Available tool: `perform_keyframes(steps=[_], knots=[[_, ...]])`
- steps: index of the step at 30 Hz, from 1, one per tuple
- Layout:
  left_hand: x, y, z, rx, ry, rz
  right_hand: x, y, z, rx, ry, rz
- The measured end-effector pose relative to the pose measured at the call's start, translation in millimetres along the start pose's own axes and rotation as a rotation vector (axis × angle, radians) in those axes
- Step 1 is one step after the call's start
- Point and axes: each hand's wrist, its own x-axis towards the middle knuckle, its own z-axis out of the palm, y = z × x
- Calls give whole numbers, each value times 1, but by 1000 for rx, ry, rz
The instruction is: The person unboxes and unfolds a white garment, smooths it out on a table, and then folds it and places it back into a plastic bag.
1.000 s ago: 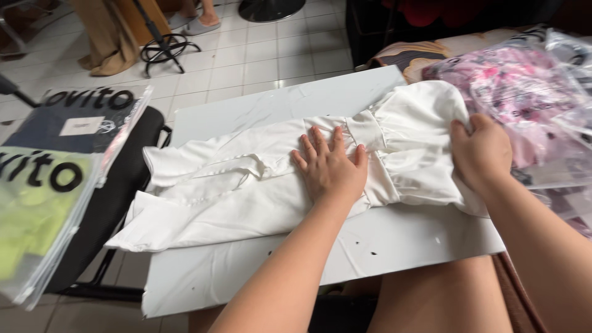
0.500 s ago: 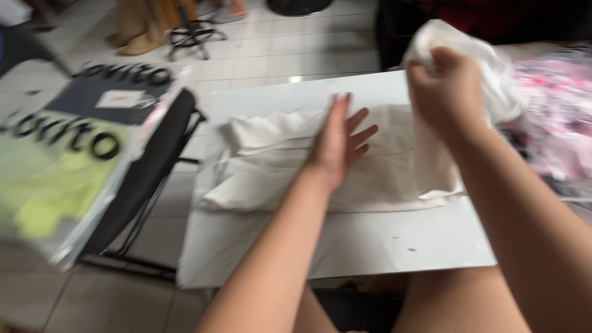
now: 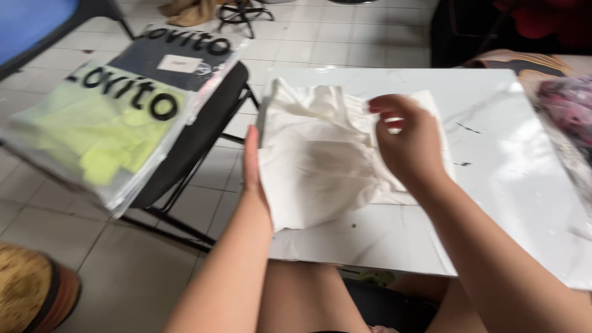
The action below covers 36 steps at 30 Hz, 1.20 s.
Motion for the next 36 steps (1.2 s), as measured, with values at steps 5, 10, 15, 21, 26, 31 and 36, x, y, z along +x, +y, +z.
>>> perform_keyframes(steps=[5,10,15,21,26,31,36], knots=[[-4,1,9,39,-22,-40,-31,58,-22,-191,-2,79],[17,-5,-5,24,-80,43,-55,69,-15,-403,-26,-154],[26,-2,-7,105,-90,-74,-55,69,-19,-403,-21,-99],[66,0,19,524,162,-86,-50,79,-37,-423,-16,43],[104,-12,26,734,76,-10,-54,80,-55,-507,-19,149],[133,20,-18,636,304,-50,-42,80,-61,-494,2,362],[125,45,-34,953,642,320,-57,85,-54,-524,88,179]])
